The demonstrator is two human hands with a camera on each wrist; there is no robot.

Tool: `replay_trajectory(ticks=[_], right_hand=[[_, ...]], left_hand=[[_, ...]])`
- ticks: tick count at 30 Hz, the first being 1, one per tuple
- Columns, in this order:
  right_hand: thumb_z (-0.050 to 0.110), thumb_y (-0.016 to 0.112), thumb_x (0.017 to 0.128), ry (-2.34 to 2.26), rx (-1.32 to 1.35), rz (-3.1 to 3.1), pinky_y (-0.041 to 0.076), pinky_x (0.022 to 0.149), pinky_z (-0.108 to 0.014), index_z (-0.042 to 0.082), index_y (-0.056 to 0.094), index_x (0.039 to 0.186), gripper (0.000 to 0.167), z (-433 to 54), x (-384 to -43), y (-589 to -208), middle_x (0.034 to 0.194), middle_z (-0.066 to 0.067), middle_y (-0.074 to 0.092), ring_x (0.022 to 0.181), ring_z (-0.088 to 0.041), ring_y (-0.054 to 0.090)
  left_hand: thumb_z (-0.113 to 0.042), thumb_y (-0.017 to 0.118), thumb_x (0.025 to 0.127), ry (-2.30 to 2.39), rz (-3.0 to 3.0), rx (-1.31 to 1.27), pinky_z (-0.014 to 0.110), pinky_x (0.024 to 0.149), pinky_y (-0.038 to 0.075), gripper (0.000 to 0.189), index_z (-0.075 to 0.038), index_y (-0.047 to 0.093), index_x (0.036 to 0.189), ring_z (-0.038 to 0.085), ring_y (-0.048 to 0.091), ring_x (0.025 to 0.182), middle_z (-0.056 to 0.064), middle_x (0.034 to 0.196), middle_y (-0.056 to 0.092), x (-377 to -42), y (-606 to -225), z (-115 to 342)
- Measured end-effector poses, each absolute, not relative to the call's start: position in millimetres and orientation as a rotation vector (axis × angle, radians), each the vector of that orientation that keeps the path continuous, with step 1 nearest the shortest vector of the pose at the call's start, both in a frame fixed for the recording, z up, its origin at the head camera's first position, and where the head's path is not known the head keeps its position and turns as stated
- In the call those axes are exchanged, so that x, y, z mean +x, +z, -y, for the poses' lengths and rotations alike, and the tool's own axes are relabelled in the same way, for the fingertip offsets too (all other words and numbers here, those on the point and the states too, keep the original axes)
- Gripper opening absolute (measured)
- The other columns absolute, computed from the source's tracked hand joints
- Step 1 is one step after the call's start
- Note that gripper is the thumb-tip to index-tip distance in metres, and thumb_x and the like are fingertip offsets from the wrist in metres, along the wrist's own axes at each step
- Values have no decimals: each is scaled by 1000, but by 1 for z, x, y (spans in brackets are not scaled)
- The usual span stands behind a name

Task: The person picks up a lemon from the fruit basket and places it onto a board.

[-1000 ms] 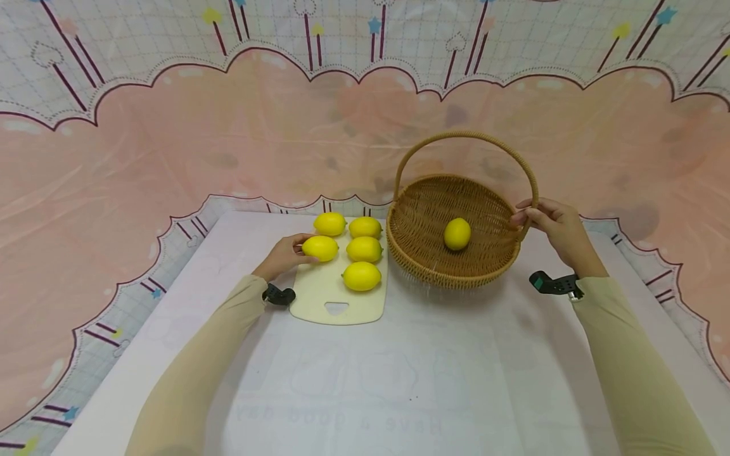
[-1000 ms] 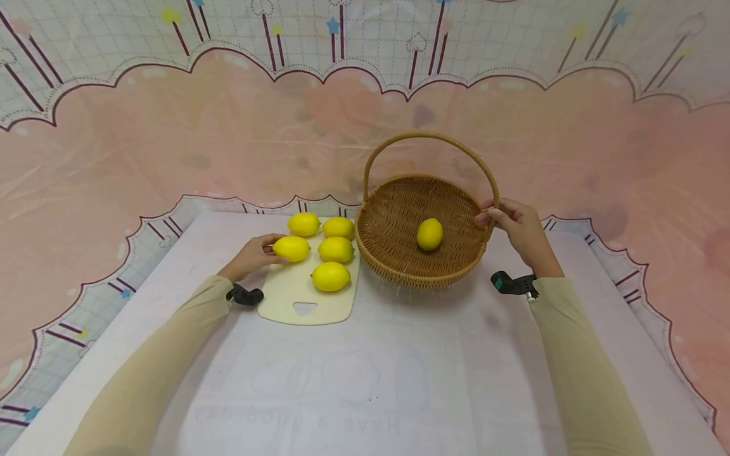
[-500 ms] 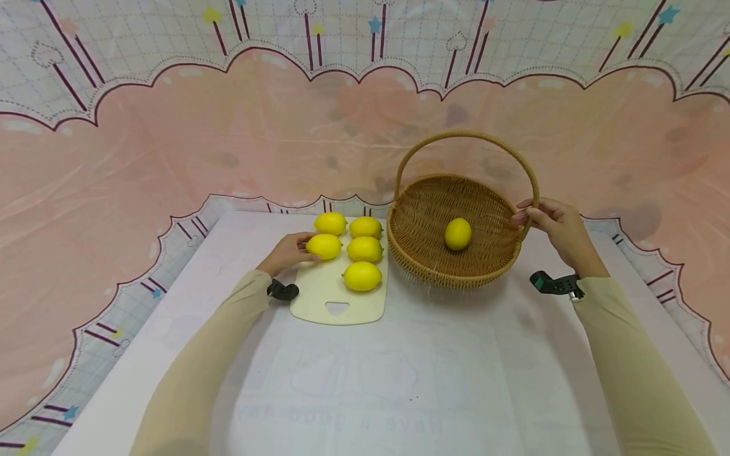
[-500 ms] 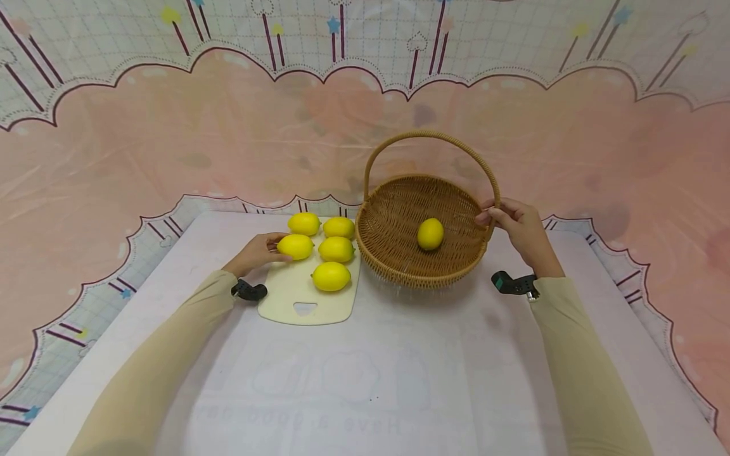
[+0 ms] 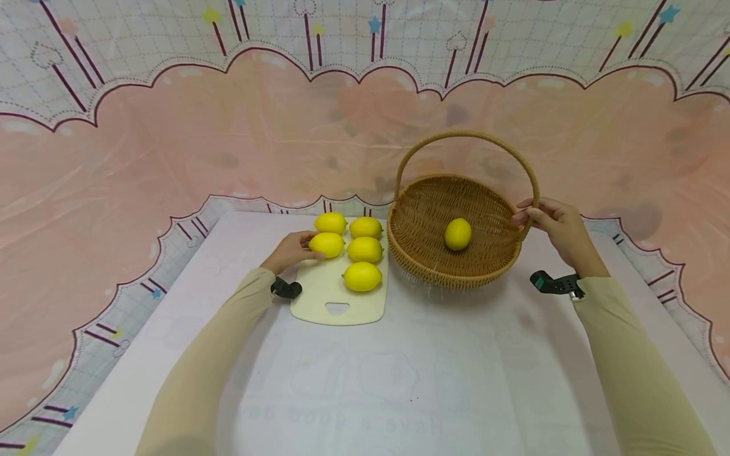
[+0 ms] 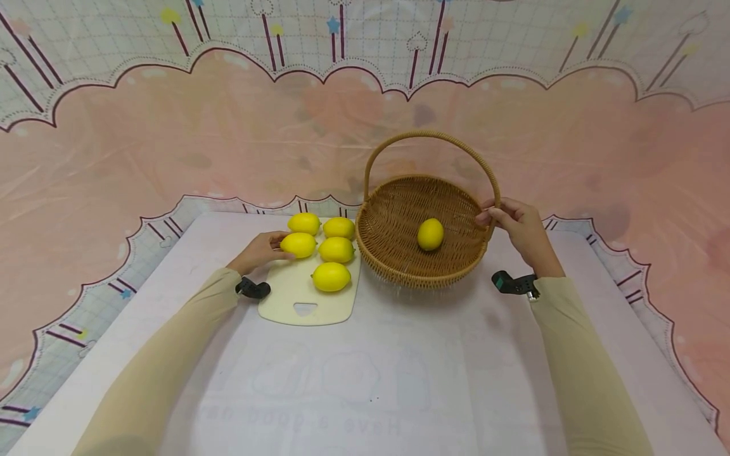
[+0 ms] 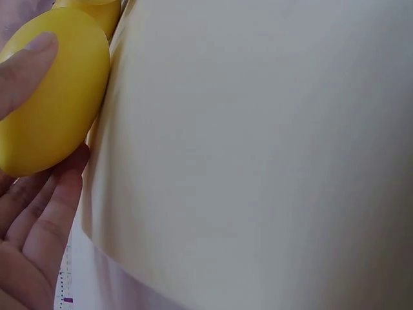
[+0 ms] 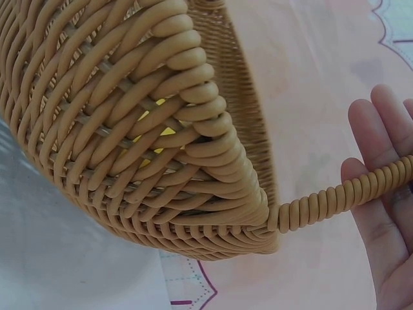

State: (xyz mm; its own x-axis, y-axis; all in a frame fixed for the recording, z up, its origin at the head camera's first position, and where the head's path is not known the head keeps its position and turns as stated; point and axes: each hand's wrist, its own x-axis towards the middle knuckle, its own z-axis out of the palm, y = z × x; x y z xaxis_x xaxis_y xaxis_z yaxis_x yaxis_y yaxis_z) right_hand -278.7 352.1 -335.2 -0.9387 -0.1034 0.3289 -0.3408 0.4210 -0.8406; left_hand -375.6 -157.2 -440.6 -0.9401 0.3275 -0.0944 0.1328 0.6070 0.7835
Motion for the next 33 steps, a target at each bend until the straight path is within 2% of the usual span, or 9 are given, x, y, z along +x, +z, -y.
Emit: replay_trajectory(ticks=[15,24,33], right_hand=[[20,50,97,1529,403,2434,50,81,-8,-5,59,113,32,-352,-279,-337,83,17,69,86,2,64],[20,49,98,1507,399,2448,49,81,-7,-6,58,114,33,-353,-278,-336,83,18,69,87,3,64],[21,49,97,1514,395,2447,50,80,-8,-7,57,114,34,-352,-279,-335,83,18,69,86,3,64]], left_hand=[[-23,74,81,1267,-2579,333,44,112,35,77,1,35,143,36,41,133,21,145,41,-371,-439,156],[-22,74,80,1280,-2586,320,44,110,38,73,-1,39,141,35,45,129,20,141,45,-373,-439,158],[-28,74,81,1234,-2600,364,45,108,40,70,-4,43,139,35,48,127,19,140,47,-371,-433,166]])
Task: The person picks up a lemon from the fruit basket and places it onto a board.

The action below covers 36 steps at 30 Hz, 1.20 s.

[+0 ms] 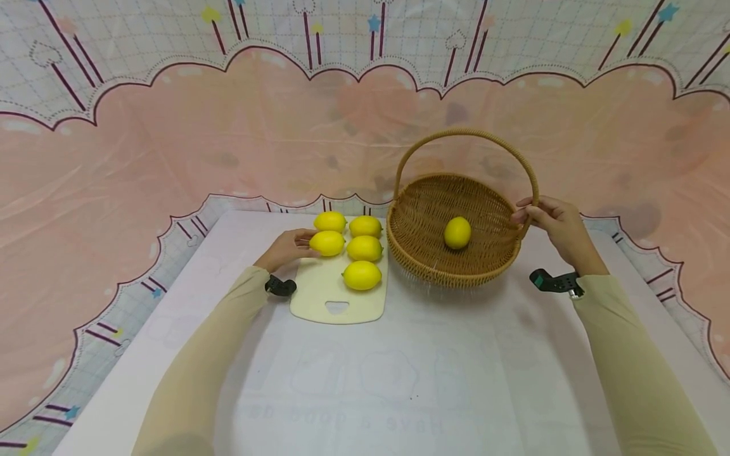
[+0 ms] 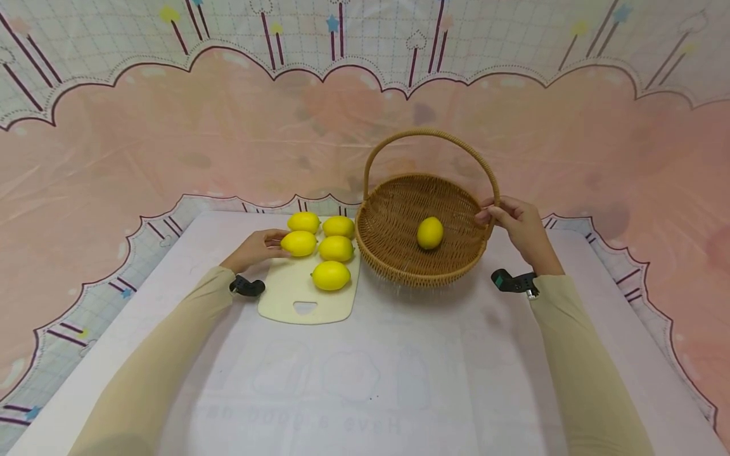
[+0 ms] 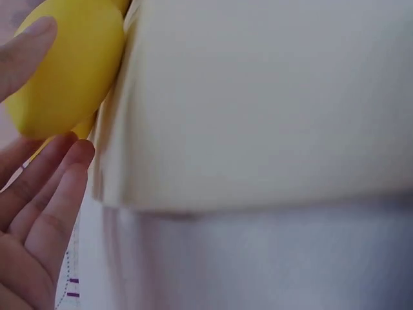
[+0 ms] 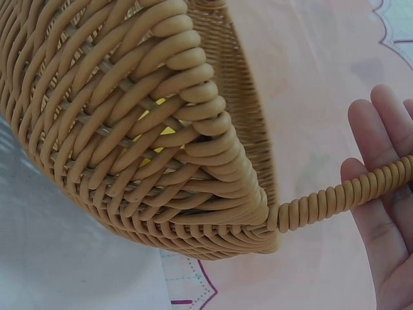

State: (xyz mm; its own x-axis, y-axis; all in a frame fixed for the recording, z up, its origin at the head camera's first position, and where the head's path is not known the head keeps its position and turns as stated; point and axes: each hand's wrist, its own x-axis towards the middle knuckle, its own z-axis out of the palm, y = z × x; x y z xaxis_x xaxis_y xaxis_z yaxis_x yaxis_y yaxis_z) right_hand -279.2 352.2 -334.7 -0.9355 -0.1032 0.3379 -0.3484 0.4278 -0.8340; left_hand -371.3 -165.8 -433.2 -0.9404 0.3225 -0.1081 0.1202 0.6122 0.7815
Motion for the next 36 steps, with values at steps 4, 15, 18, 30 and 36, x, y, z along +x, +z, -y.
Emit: replay_trajectory(ticks=[4,15,18,30,36], right_hand=[[22,49,97,1521,404,2441,50,80,-8,-6,58,113,33,-352,-279,-335,83,18,69,87,3,64],[21,49,97,1546,419,2424,51,80,-9,-3,60,112,30,-352,-279,-334,83,17,69,85,2,64],[21,50,97,1535,411,2430,51,79,-9,-2,60,112,30,-352,-278,-334,83,17,68,86,2,64],[22,50,97,1497,407,2460,50,81,-8,1,61,111,28,-352,-276,-333,84,16,69,87,2,64],[22,50,97,1470,412,2470,50,81,-7,-2,60,112,30,-352,-275,-333,83,18,68,88,3,63]], left_hand=[[-23,72,83,1253,-2580,400,46,108,40,66,-1,43,139,37,48,127,21,140,47,-369,-425,174],[-11,64,89,1268,-2520,538,49,110,36,59,2,39,141,38,43,130,23,141,44,-367,-390,187],[-10,62,90,1265,-2497,583,49,110,36,56,1,39,141,37,43,131,22,142,44,-366,-378,182],[-14,59,92,1239,-2378,865,45,109,39,48,-1,46,136,32,48,128,19,139,49,-362,-340,125],[-16,59,92,1251,-2295,946,42,108,41,47,-3,48,136,32,49,127,18,136,52,-363,-328,88]])
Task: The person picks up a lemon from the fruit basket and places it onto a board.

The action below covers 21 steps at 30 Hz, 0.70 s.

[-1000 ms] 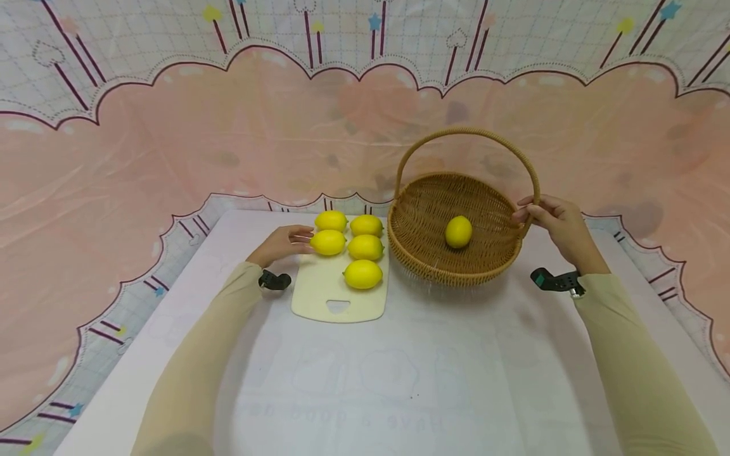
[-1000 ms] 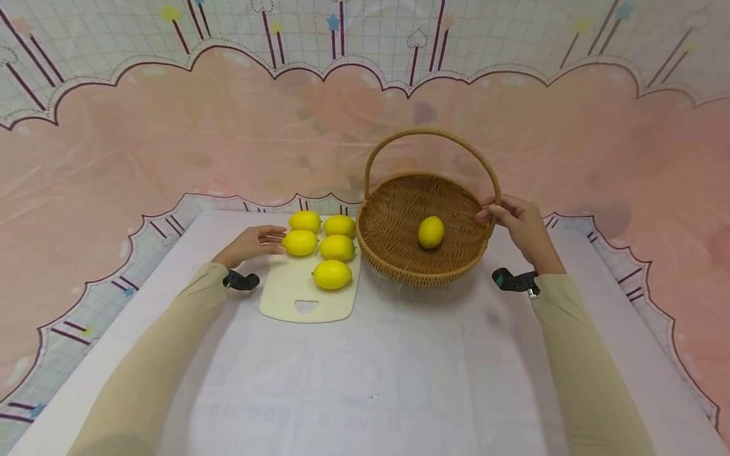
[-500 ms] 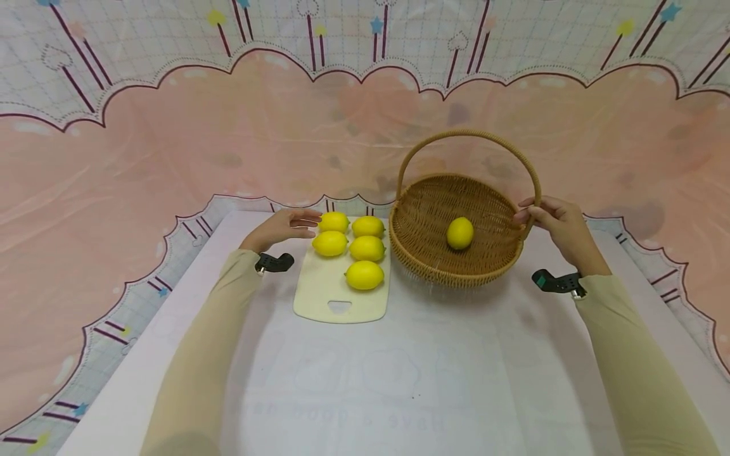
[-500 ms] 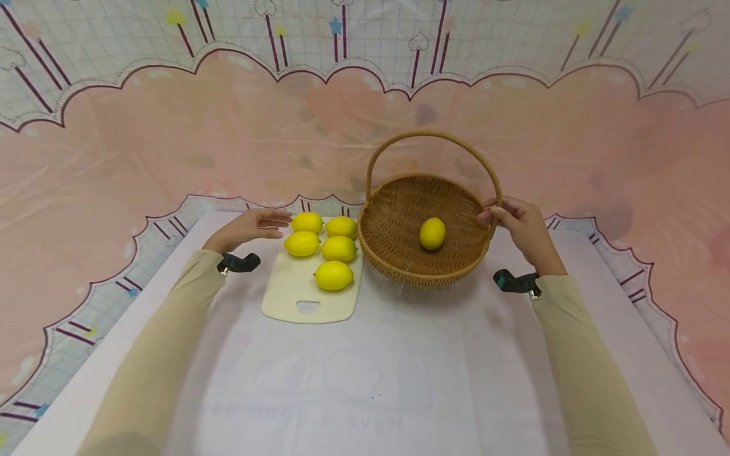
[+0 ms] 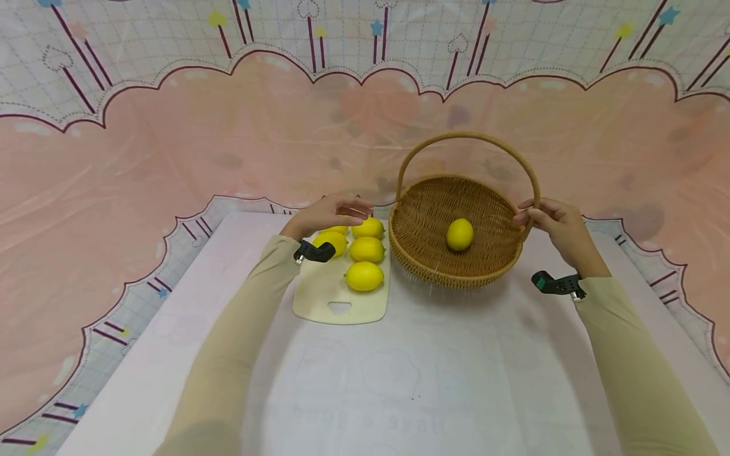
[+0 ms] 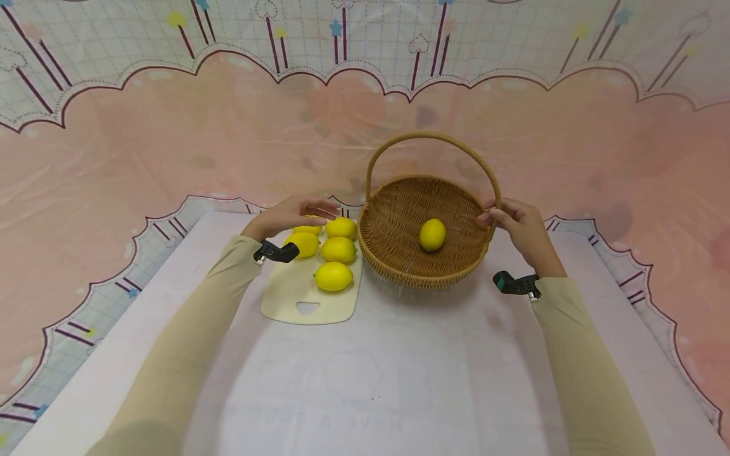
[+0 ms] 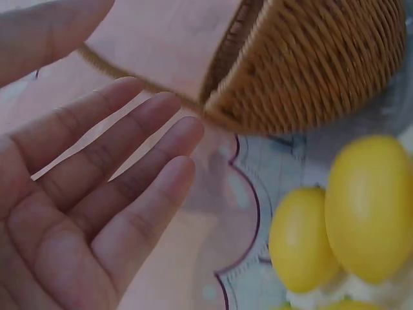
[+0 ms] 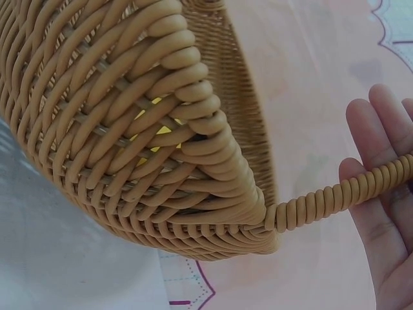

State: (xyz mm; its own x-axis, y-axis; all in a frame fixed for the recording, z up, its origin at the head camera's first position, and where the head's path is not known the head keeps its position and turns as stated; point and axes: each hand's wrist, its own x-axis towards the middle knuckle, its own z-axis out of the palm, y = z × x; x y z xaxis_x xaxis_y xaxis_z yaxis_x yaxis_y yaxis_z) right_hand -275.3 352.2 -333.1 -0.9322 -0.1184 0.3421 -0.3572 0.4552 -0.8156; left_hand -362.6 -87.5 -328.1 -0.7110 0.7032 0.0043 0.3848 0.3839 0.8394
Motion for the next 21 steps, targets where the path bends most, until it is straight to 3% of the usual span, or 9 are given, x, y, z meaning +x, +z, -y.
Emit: replay_trajectory(ticks=[16,21], right_hand=[[18,50,97,1505,416,2450,51,79,-9,-2,60,112,27,-354,-277,-334,83,17,69,86,2,64],[19,50,97,1514,426,2441,51,79,-10,-1,61,111,27,-353,-277,-334,82,17,69,85,1,64]], left_hand=[[-11,60,92,1188,-2191,1122,28,102,47,47,0,47,135,24,52,125,16,138,51,-365,-308,-14],[-18,61,92,1100,-2263,1139,23,100,47,46,-6,50,135,19,53,123,10,136,53,-375,-310,-40]])
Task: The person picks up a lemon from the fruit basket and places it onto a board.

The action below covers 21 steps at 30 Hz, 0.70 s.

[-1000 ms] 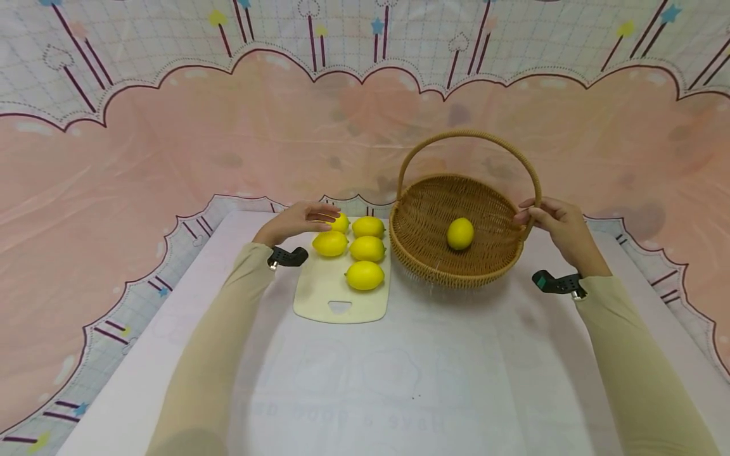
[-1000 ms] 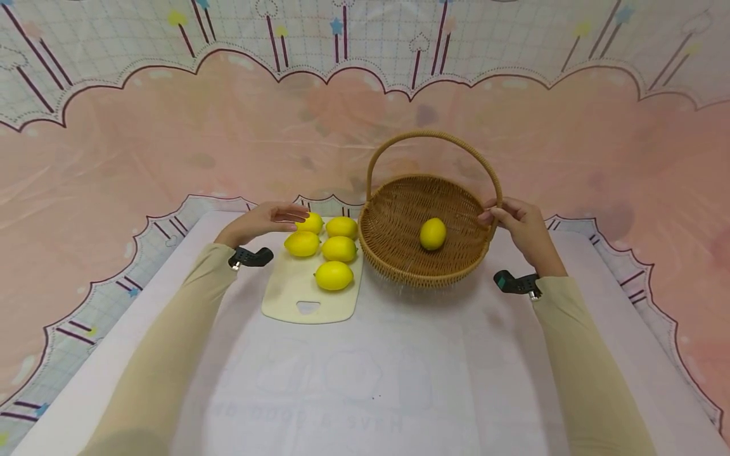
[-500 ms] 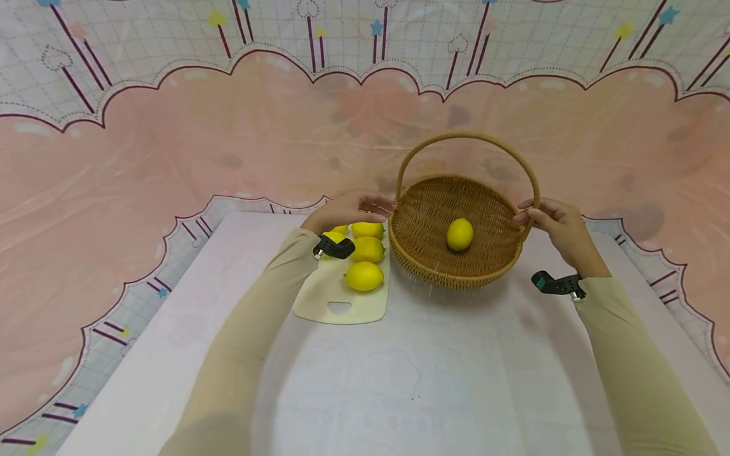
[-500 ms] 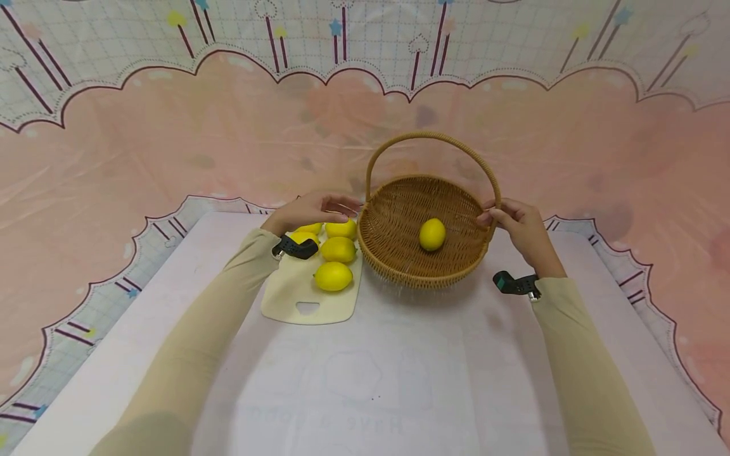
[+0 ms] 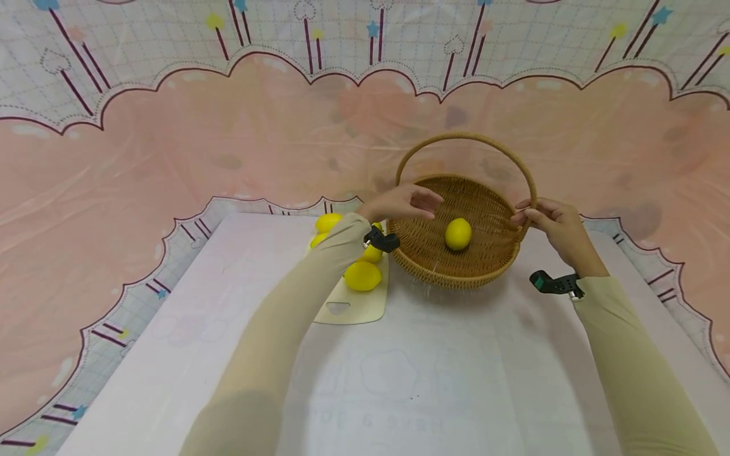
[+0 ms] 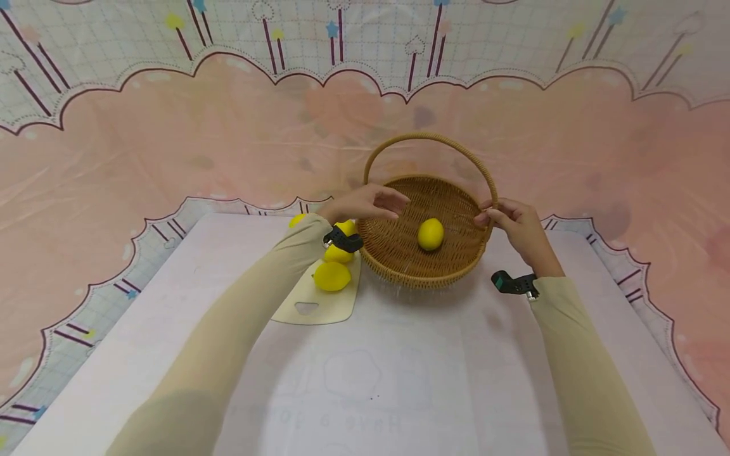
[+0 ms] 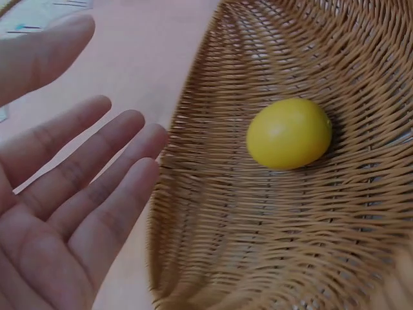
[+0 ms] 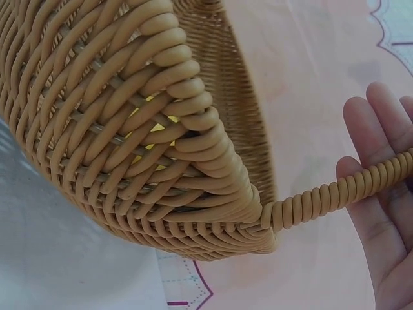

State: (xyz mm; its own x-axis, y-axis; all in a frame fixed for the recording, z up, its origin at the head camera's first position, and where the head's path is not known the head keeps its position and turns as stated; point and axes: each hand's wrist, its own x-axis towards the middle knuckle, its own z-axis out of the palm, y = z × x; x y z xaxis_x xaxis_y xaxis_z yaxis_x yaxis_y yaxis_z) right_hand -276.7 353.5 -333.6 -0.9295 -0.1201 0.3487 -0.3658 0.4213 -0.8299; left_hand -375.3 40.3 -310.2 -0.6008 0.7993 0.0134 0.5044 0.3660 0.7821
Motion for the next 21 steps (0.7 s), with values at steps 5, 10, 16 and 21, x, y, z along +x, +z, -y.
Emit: replay_trajectory(ticks=[5,10,16,21], right_hand=[[19,50,97,1512,445,2441,51,79,-10,-2,60,112,27,-353,-276,-333,83,16,69,84,0,65],[19,50,97,1502,445,2445,51,79,-10,-2,60,112,27,-353,-276,-332,83,15,69,84,0,65],[20,50,97,1495,436,2448,51,79,-10,-3,60,112,29,-353,-275,-332,83,15,69,84,-1,65],[19,50,97,1495,451,2439,51,78,-10,-1,61,110,27,-352,-276,-334,82,18,69,84,2,64]], left_hand=[[-20,61,92,1044,-2309,1141,24,98,47,48,-5,49,135,20,53,122,12,135,54,-385,-313,-63],[-17,61,92,1003,-2346,1140,26,99,46,48,-1,48,136,23,53,121,15,134,54,-390,-317,-83],[-18,62,91,989,-2384,1086,27,100,46,50,-2,47,136,23,53,122,13,135,54,-394,-331,-103],[-18,63,90,983,-2421,1008,26,99,47,50,-4,48,136,22,54,122,10,138,52,-397,-345,-115]])
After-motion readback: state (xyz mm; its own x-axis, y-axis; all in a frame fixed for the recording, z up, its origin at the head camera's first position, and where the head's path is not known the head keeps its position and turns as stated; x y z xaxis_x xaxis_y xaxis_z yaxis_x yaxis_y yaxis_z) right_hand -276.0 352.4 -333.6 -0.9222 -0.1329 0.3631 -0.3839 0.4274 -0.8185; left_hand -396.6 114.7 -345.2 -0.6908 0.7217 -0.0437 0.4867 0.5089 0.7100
